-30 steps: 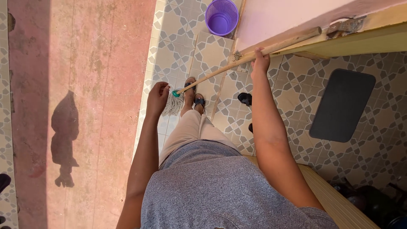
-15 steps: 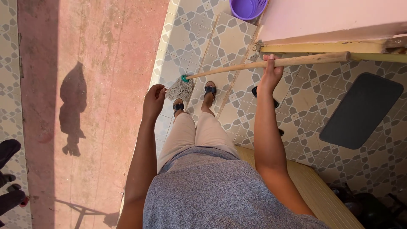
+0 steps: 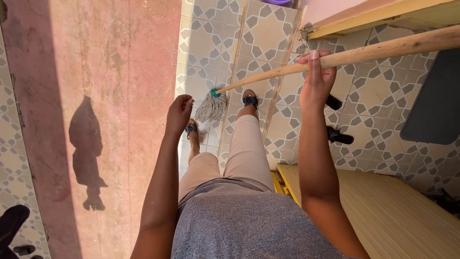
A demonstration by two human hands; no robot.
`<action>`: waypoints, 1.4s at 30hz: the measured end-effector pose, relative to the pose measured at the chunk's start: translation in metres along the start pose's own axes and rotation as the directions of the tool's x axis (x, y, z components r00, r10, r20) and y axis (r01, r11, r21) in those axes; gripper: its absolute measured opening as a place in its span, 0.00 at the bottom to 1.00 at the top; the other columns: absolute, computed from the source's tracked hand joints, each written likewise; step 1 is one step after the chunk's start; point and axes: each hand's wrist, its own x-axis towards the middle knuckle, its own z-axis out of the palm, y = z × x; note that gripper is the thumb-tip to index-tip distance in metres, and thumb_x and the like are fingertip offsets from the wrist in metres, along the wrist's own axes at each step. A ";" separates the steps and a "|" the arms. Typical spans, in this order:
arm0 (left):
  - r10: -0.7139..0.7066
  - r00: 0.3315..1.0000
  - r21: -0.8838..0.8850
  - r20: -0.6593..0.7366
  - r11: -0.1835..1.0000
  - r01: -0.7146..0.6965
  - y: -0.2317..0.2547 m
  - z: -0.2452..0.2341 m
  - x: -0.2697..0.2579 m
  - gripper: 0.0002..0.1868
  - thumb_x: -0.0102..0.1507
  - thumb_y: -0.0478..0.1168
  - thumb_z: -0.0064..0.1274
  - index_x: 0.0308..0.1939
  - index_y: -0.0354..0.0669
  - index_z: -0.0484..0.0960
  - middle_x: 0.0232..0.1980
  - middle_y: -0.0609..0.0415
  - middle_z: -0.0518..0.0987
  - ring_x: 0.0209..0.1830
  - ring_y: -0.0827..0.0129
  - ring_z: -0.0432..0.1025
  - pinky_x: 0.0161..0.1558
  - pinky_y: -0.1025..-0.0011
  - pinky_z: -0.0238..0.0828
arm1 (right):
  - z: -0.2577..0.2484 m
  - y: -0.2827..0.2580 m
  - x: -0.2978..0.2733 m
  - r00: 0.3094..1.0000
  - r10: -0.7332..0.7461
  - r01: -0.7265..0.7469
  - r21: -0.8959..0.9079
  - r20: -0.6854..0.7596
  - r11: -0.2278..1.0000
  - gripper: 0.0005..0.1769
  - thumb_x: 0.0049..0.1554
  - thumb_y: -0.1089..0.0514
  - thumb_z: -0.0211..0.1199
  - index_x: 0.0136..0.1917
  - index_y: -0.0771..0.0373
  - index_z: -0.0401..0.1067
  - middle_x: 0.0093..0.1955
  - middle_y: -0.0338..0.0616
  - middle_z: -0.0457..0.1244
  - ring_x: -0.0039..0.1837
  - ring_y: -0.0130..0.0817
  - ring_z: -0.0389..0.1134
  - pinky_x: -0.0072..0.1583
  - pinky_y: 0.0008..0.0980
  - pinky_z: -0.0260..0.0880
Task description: Mopping a tiled floor in a hallway and entryway area near a doorway.
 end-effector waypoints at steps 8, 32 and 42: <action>-0.013 0.978 0.004 0.210 1.000 0.013 -0.135 -0.059 -0.083 0.15 0.69 0.43 0.51 0.54 0.36 0.80 0.50 0.47 0.85 0.51 0.64 0.80 0.54 0.67 0.75 | 0.104 0.028 -0.163 0.987 -0.077 0.100 -0.164 0.138 0.981 0.17 0.75 0.51 0.59 0.49 0.65 0.68 0.33 0.37 0.57 0.32 0.23 0.57 0.45 0.28 0.69; 0.199 0.913 0.063 0.356 0.970 -0.236 -0.186 -0.139 -0.121 0.17 0.69 0.46 0.52 0.56 0.38 0.79 0.52 0.47 0.85 0.51 0.63 0.80 0.51 0.67 0.75 | 0.181 -0.010 -0.428 0.911 -0.401 0.385 -0.147 -0.096 0.911 0.16 0.71 0.50 0.58 0.47 0.64 0.66 0.31 0.34 0.55 0.35 0.24 0.56 0.51 0.28 0.66; 0.323 0.758 0.085 0.566 0.892 -0.443 -0.208 -0.051 -0.176 0.17 0.66 0.45 0.55 0.55 0.39 0.79 0.50 0.46 0.85 0.49 0.58 0.81 0.48 0.63 0.77 | 0.121 -0.072 -0.522 0.751 -0.630 0.627 -0.089 -0.197 0.774 0.19 0.68 0.43 0.62 0.48 0.58 0.63 0.29 0.34 0.52 0.33 0.28 0.55 0.54 0.36 0.65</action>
